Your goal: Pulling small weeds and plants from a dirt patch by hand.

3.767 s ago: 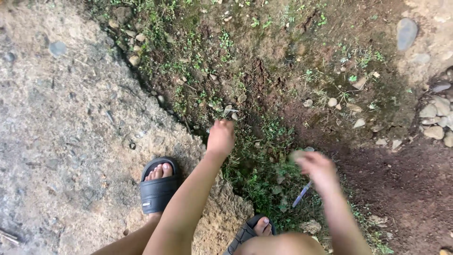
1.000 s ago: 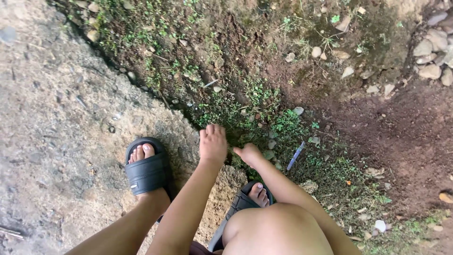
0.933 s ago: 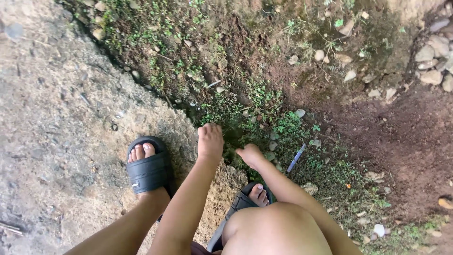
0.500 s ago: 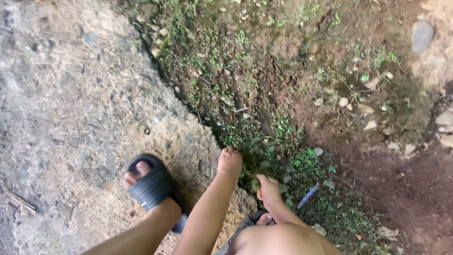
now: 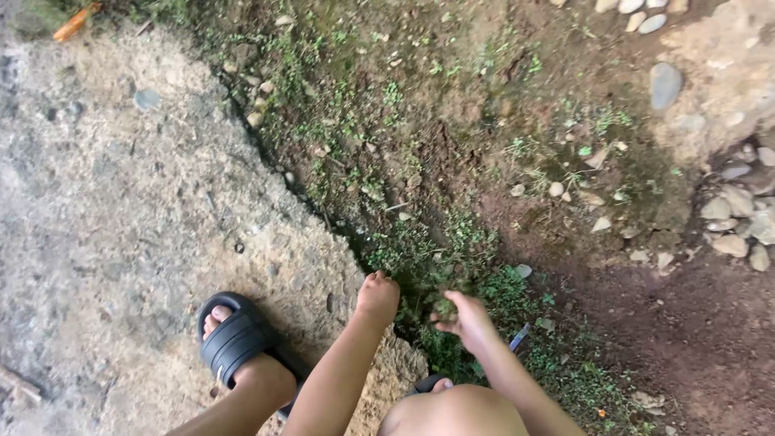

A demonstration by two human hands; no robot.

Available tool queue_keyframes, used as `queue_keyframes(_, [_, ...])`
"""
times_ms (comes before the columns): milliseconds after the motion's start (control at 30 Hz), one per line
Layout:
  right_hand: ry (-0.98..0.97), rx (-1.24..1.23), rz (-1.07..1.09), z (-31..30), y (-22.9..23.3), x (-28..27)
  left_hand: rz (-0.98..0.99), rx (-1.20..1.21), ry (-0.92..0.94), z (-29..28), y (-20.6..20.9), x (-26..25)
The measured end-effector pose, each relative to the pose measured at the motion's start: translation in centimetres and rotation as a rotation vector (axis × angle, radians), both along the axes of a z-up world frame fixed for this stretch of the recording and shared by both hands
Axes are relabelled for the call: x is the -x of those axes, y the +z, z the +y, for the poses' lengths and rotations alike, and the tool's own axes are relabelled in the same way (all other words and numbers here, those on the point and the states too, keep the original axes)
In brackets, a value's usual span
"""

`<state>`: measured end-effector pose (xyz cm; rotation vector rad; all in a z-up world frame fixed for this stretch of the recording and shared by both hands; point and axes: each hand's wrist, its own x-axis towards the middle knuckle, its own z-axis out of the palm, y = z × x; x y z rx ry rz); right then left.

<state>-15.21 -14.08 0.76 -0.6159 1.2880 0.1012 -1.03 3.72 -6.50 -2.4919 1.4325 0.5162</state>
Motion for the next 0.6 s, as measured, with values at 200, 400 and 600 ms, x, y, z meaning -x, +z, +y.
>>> queue_keyframes(200, [-0.117, -0.194, -0.045, 3.9, -0.6, -1.8, -0.013, 0.083, 0.367, -3.2, 6.3, 3.7])
queue_keyframes(400, [-0.311, -0.302, -0.069, 3.1, 3.7, -6.4, 0.059, 0.144, 0.185, -6.4, 12.6, 1.3])
queue_keyframes(600, [0.188, 0.089, -0.340, -5.1, 10.9, -6.7, 0.598, 0.388, 0.735, -11.3, 22.5, -10.4])
